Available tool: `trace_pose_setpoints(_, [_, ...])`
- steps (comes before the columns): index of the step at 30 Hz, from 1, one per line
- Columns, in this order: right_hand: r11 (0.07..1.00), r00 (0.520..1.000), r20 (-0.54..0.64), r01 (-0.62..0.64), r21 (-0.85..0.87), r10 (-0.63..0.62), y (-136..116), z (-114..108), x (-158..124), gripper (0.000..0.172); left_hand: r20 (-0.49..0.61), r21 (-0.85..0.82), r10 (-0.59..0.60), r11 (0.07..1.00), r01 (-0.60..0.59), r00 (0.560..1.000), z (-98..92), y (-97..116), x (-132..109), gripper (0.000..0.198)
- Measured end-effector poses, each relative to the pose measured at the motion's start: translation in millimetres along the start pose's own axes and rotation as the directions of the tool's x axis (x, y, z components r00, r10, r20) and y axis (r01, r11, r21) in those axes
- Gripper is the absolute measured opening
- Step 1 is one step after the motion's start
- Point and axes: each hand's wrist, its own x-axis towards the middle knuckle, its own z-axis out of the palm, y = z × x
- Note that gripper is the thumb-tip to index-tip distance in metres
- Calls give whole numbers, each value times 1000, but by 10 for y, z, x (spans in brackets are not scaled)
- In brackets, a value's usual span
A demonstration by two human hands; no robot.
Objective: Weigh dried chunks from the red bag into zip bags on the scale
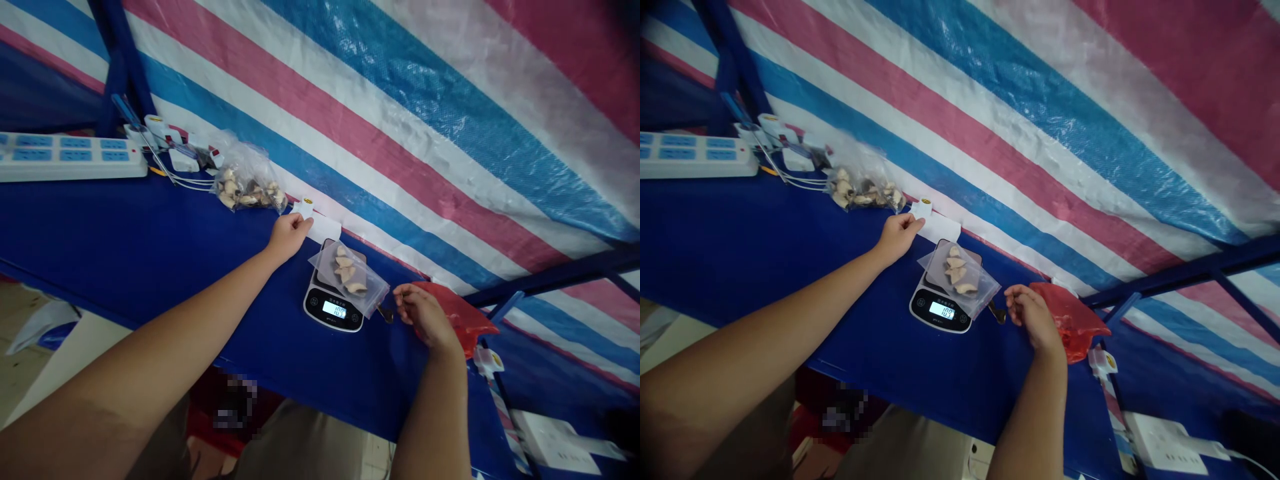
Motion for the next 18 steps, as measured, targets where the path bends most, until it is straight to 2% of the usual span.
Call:
trace_pose_setpoints(2, [998,994,88,-58,-38,62,-29,-12,-69,23,63,29,62,998,-64,996,-16,107,-34,31])
trace_pose_setpoints(4, [996,985,153,-77,-49,84,-50,8,-116,23,207,68,215,970,-233,954,-16,251,-105,17])
trace_pose_setpoints(5, [997,979,192,-69,-37,75,-58,31,-131,25,301,82,299,938,-337,905,-6,324,-153,11])
trace_pose_setpoints(7, [999,970,243,-20,-34,27,-66,95,-142,28,478,98,405,857,-506,779,36,443,-265,12])
trace_pose_setpoints(8, [998,971,240,26,-54,-13,-65,135,-138,29,549,104,418,825,-556,724,64,480,-321,16])
trace_pose_setpoints(10, [978,975,189,143,-154,-113,-52,222,-111,34,637,119,401,792,-598,658,124,504,-416,21])
trace_pose_setpoints(12, [929,966,144,248,-274,-216,-26,314,-63,39,680,121,387,778,-616,623,173,478,-474,23])
trace_pose_setpoints(14, [883,945,138,326,-339,-296,11,409,-9,38,696,120,386,769,-628,605,203,437,-496,23])
trace_pose_setpoints(18, [803,923,98,374,-464,-372,83,591,55,34,706,98,406,756,-648,580,219,400,-497,23])
